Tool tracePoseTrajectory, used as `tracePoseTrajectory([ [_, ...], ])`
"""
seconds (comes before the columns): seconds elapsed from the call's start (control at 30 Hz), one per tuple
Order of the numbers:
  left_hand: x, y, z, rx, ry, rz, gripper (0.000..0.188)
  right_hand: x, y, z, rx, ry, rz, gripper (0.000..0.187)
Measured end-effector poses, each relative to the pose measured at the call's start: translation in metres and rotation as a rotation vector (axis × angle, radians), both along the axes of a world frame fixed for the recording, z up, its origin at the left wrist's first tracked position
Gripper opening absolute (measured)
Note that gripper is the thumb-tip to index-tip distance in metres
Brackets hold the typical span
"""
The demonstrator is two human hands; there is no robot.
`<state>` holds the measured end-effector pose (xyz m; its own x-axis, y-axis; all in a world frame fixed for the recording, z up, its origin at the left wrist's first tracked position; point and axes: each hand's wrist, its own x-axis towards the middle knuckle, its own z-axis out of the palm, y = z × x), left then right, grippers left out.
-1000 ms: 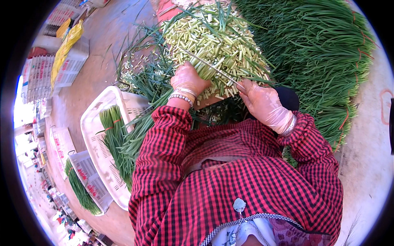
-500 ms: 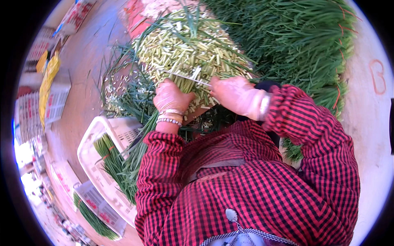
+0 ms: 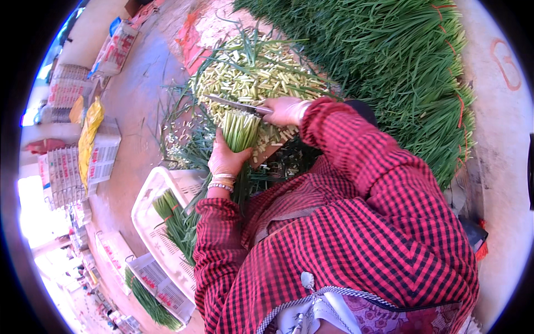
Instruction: The person trims the root ends of bundled green onions with a knife and removes loose leaves by hand before placing the bundles into a plastic basket and onto a large pile.
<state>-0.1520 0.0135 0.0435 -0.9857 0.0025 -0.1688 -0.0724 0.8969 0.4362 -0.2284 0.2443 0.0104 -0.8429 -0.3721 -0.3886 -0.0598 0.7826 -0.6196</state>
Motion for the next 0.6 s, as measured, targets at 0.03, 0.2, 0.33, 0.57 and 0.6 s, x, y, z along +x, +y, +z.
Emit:
tracePoseTrajectory([
  [0.03, 0.008, -0.017, 0.007, 0.03, -0.077, 0.049, 0.104, 0.009, 0.004, 0.022, -0.038, -0.023, 0.023, 0.057],
  [0.2, 0.039, -0.006, 0.081, 0.286, 0.481, -0.156, 0.092, 0.023, 0.049, 0.044, -0.666, -0.311, -0.283, 0.064],
  [0.33, 0.074, 0.019, 0.158, 0.019, 0.837, -0.437, 0.085, 0.062, 0.01, 0.097, -1.102, -0.922, 0.071, 0.072],
  [0.57, 0.095, 0.037, 0.111, -0.005, 0.702, -0.352, 0.068, 0.086, -0.006, 0.093, -1.407, -0.696, -0.081, 0.039],
  [0.6, 0.095, 0.033, 0.088, 0.133, 0.683, -0.273, 0.068, 0.076, 0.001, 0.065, -1.385, -0.621, -0.068, 0.038],
])
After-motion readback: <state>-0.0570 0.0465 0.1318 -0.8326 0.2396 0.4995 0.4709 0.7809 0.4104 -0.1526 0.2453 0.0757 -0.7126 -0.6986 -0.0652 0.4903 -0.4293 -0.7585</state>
